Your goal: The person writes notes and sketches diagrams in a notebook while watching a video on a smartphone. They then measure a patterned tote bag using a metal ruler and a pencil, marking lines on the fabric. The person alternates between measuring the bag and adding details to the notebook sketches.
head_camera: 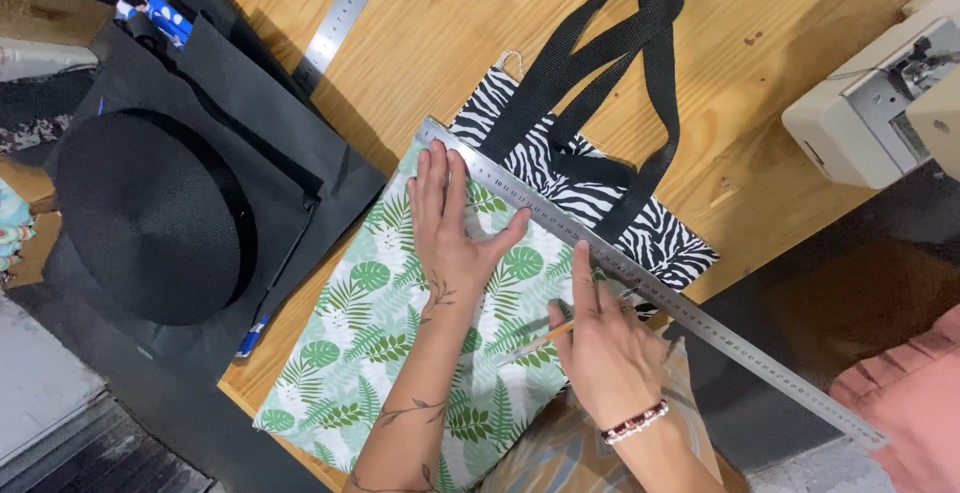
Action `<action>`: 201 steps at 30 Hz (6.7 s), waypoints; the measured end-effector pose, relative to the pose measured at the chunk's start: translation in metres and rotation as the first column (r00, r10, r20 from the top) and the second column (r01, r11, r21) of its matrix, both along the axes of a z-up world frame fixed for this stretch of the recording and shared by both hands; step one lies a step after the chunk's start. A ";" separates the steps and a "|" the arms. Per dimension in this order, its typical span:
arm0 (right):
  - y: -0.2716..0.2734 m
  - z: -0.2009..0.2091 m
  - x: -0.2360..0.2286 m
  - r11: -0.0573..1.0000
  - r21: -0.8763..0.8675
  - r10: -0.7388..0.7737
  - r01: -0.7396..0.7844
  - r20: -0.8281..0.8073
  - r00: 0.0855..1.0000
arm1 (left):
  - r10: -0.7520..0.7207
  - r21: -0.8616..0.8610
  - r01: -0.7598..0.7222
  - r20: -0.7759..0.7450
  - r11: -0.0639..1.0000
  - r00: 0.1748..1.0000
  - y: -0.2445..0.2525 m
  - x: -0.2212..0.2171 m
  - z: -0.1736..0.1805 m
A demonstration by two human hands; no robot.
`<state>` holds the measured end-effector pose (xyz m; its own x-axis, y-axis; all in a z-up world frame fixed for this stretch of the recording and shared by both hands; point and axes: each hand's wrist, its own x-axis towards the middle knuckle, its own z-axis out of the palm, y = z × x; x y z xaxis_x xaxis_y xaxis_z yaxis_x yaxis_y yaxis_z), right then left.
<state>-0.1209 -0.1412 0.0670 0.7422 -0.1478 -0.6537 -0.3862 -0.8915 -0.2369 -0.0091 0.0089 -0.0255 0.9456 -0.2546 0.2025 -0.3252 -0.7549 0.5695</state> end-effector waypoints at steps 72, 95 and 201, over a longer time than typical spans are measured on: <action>-0.955 -0.021 -0.335 0.154 0.846 -0.528 0.511 0.507 -0.681 | -0.943 -0.534 0.781 -0.255 0.323 0.215 -1.053 -0.253 0.098; -1.145 -0.072 -0.324 0.347 0.776 -0.843 0.527 0.504 -0.188 | -0.917 -0.404 0.852 0.071 0.334 0.393 -1.306 -0.217 0.004; -1.144 -0.055 -0.296 0.545 0.405 -0.708 0.734 0.691 0.145 | -0.910 -0.527 0.748 -0.137 0.402 0.392 -1.292 -0.212 0.025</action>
